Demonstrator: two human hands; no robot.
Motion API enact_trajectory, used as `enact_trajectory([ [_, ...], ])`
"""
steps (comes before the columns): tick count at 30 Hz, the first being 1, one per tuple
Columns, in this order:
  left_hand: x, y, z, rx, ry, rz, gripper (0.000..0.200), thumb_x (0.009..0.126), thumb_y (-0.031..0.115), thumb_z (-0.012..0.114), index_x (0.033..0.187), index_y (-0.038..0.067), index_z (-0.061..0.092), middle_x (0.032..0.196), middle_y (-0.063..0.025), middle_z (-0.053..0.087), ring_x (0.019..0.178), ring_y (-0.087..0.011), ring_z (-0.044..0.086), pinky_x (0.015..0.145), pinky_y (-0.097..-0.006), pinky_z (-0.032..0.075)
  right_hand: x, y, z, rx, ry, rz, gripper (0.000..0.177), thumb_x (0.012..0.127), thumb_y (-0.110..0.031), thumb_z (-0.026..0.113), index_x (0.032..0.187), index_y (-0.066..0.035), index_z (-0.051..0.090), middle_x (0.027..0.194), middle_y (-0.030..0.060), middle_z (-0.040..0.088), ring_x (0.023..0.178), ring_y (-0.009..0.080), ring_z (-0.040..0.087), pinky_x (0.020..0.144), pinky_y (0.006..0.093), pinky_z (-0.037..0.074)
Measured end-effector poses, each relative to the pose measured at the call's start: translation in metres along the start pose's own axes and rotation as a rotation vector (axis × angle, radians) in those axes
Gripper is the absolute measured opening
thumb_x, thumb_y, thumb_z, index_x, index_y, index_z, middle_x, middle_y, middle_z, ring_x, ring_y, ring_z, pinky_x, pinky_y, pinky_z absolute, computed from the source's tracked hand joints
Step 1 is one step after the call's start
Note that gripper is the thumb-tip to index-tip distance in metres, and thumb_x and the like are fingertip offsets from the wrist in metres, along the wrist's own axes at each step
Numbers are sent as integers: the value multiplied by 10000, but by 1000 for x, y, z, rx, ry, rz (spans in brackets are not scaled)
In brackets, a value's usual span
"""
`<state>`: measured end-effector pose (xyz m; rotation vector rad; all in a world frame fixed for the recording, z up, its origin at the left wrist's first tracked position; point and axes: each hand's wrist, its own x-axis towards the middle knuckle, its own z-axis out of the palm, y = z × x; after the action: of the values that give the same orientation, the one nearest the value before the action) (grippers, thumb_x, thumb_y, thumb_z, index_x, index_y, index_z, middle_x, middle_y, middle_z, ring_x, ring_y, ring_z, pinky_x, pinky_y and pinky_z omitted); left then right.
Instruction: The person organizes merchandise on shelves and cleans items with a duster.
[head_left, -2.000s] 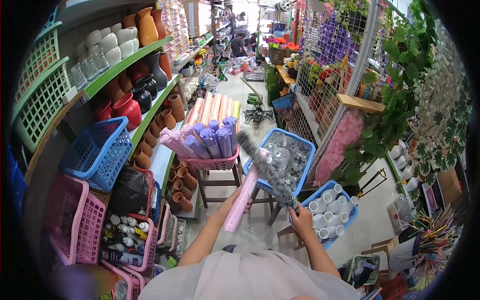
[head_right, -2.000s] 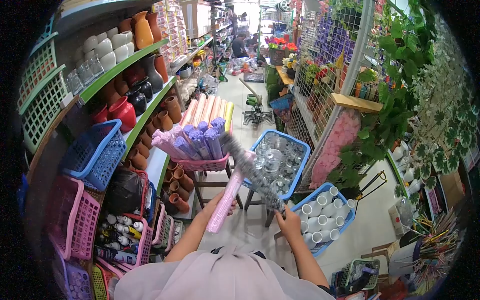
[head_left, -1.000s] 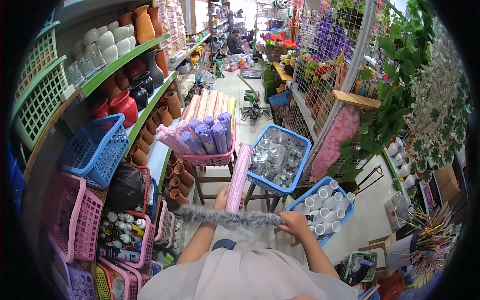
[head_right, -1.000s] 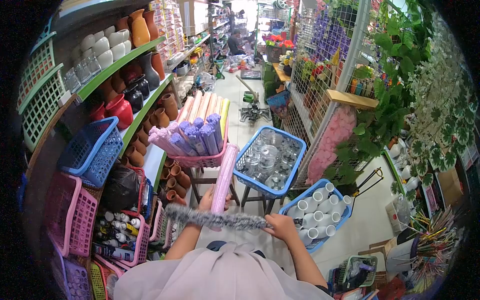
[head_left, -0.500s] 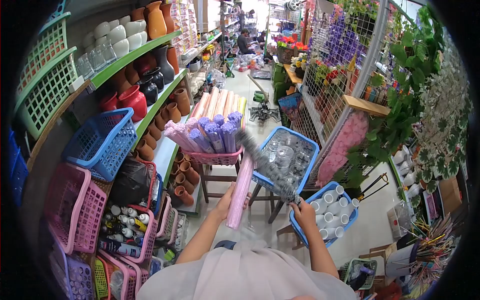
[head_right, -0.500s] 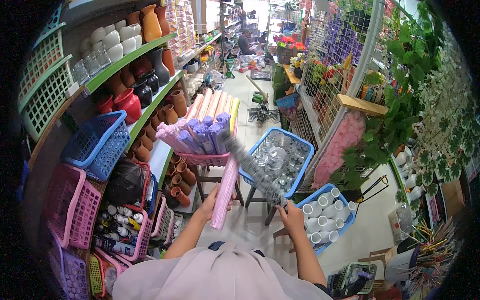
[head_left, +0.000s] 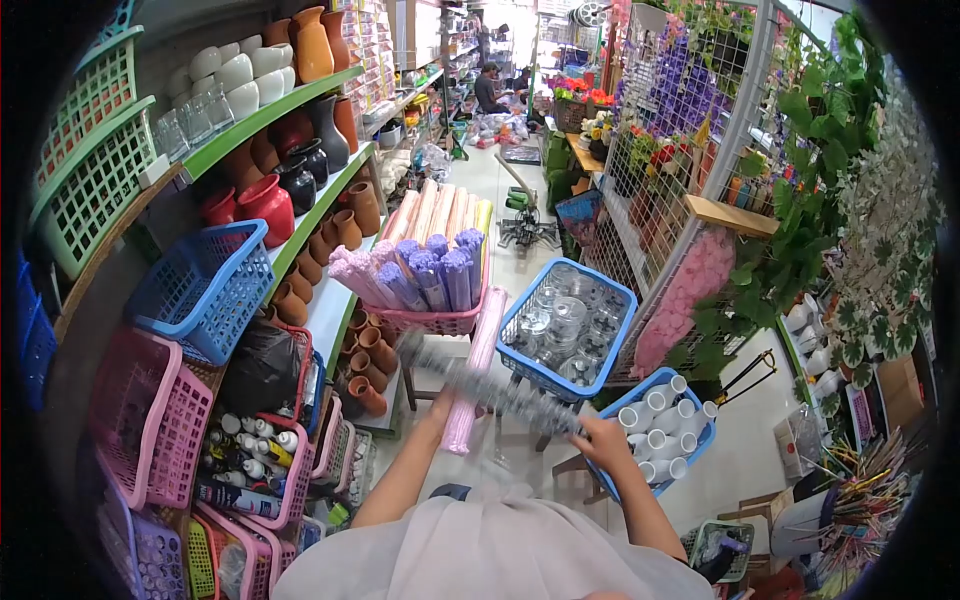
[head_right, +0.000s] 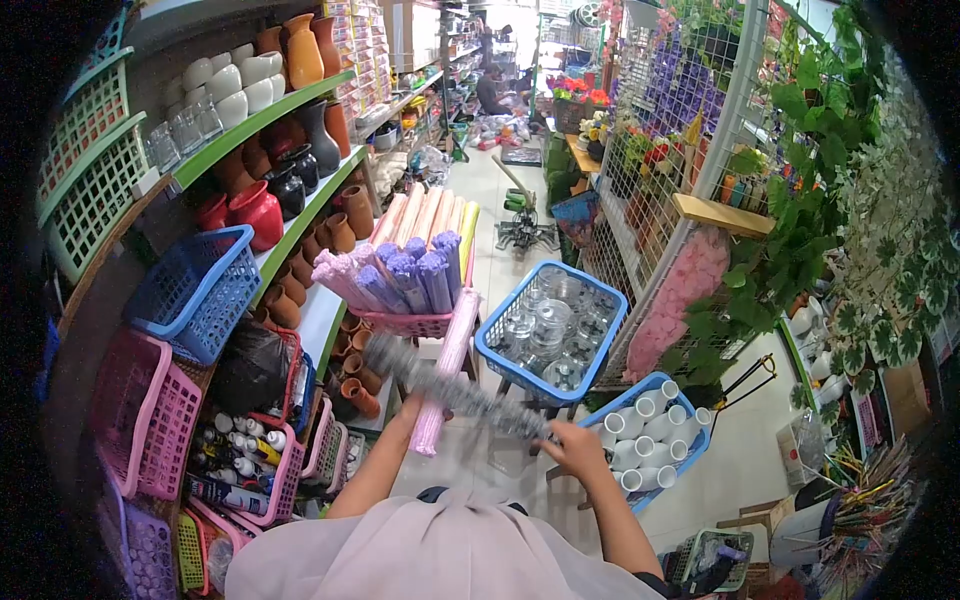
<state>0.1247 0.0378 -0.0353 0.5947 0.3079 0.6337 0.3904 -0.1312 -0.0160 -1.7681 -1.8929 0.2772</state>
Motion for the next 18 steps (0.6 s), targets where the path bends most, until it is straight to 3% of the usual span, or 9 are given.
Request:
enact_trajectory([
  [1, 0, 1, -2, -45, -121, 2, 484, 978, 507, 311, 1067, 68, 496, 798, -58, 554, 559, -132, 510, 497, -257, 456, -2, -1, -5, 8, -37, -101, 353, 771, -369, 686, 908, -58, 595, 791, 144, 616, 753, 355, 606, 617, 419, 465],
  [4, 6, -4, -4, 118, 158, 83, 500, 992, 461, 286, 1208, 49, 471, 767, -100, 550, 568, -189, 527, 534, -307, 479, -4, 22, 2, -63, 131, -158, 351, 767, -366, 690, 912, -61, 596, 773, 147, 614, 726, 355, 602, 608, 423, 463],
  [6, 4, -8, -18, 6, 304, -129, 468, 988, 453, 312, 1363, 176, 360, 863, -109, 551, 638, -191, 548, 569, -314, 495, -2, 20, 8, -37, 164, 38, 356, 767, -359, 690, 909, -47, 595, 749, 154, 611, 691, 359, 597, 596, 429, 461],
  [8, 0, -5, -9, -38, 24, -4, 458, 985, 447, 334, 1410, 284, 278, 950, -105, 541, 728, -190, 560, 607, -321, 510, 7, 6, 2, 96, 159, 426, 355, 762, -349, 696, 920, -47, 596, 734, 157, 610, 671, 357, 597, 586, 429, 460],
  [10, 1, -5, -17, -24, 7, 0, 473, 984, 436, 352, 1424, 288, 262, 977, -104, 536, 781, -193, 558, 631, -335, 517, 1, 11, 5, 74, 149, 301, 354, 744, -333, 704, 940, -61, 591, 731, 156, 607, 665, 351, 599, 581, 429, 459],
  [12, 1, -4, -19, -84, -19, 36, 481, 982, 440, 357, 1426, 282, 259, 995, -98, 542, 769, -176, 565, 619, -329, 515, -3, 14, 3, 4, 6, -232, 369, 723, -326, 713, 953, -69, 581, 715, 156, 603, 656, 357, 596, 574, 438, 455],
  [14, -2, -4, -17, 64, 124, 17, 456, 983, 446, 348, 1379, 220, 335, 956, -79, 563, 739, -154, 568, 605, -303, 510, -1, 18, 2, -126, -114, -214, 380, 711, -326, 714, 959, -73, 576, 738, 147, 615, 693, 355, 606, 594, 436, 463],
  [16, -11, -2, -5, 358, 410, -26, 494, 986, 456, 330, 1286, 98, 487, 878, -40, 607, 679, -110, 573, 577, -249, 499, 1, 25, 11, -89, 134, 4, 372, 713, -335, 715, 952, -79, 589, 780, 136, 630, 741, 343, 617, 613, 422, 470],
  [18, -11, 7, 4, 311, 172, -49, 521, 978, 484, 328, 1153, 68, 589, 801, -17, 616, 623, -96, 567, 538, -226, 480, 8, 22, 15, 13, 161, 209, 367, 713, -338, 714, 947, -80, 596, 793, 135, 632, 754, 337, 619, 617, 417, 471],
])
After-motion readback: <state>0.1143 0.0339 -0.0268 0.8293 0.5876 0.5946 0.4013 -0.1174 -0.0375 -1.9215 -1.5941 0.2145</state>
